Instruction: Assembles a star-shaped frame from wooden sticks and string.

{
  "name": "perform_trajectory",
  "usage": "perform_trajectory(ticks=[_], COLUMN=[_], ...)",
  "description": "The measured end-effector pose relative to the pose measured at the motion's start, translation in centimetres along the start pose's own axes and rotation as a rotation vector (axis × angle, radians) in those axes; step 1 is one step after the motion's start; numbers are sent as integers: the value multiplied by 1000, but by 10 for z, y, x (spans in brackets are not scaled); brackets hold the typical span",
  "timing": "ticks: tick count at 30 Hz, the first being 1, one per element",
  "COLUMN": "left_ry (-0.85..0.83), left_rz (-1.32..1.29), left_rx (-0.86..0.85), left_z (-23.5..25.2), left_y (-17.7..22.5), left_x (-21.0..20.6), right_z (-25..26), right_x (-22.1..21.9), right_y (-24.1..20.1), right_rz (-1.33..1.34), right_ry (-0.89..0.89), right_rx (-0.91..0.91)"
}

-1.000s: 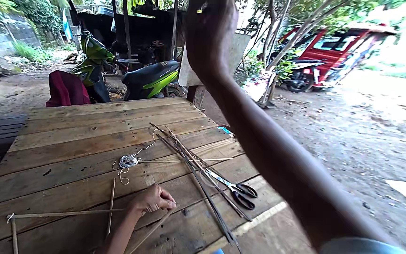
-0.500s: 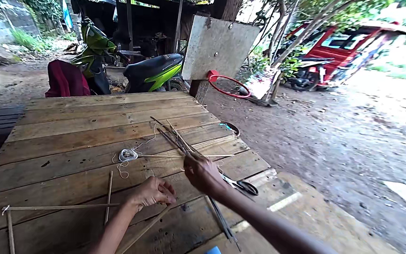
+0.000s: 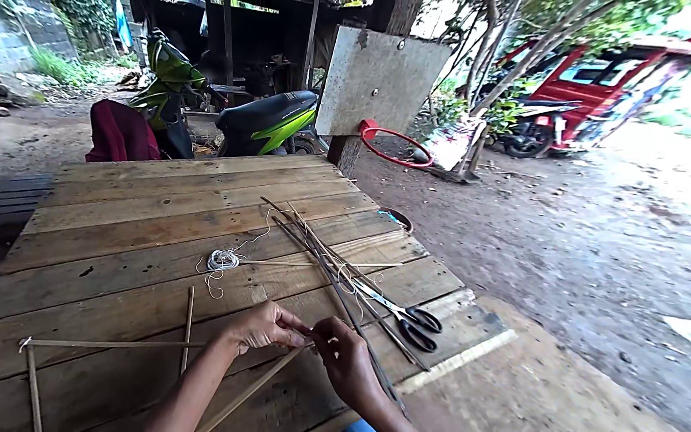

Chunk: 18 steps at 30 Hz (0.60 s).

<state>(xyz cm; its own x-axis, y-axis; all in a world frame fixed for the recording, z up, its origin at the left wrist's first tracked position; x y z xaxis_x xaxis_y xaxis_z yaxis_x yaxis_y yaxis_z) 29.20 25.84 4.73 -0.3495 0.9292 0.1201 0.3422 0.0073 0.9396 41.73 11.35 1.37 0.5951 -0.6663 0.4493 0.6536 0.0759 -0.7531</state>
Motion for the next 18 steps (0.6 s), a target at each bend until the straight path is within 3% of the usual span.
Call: perform_trajectory(ticks=[6,14,18], left_ry=[32,-39,-55], left_rz=[-8,23,36], left_rx=[17,-3,-7], left_z=[1,6,8], left_y=[-1,-1,-3], left_x=[0,3,4], right_z=[-6,-20,-20], right_x=[3,20,30], right_y=[3,-3,-5], right_rz=[-11,-55,47], right_ry=[-31,14,-20], right_rx=[-59,76,101])
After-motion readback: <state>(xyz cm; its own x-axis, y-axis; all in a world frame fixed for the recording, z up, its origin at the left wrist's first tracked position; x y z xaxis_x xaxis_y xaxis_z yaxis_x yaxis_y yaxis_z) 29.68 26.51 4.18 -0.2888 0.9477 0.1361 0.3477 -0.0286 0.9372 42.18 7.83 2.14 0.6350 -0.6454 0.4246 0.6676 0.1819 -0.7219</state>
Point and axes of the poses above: each hand's wrist, its own z-axis towards the middle knuckle, its own x-axis out of the back of the hand, y = z × x, the point moved 2 cm from there along z, towards the middle knuckle, and after that the axes turned 8 degrees about y, right-handed, at the moved point
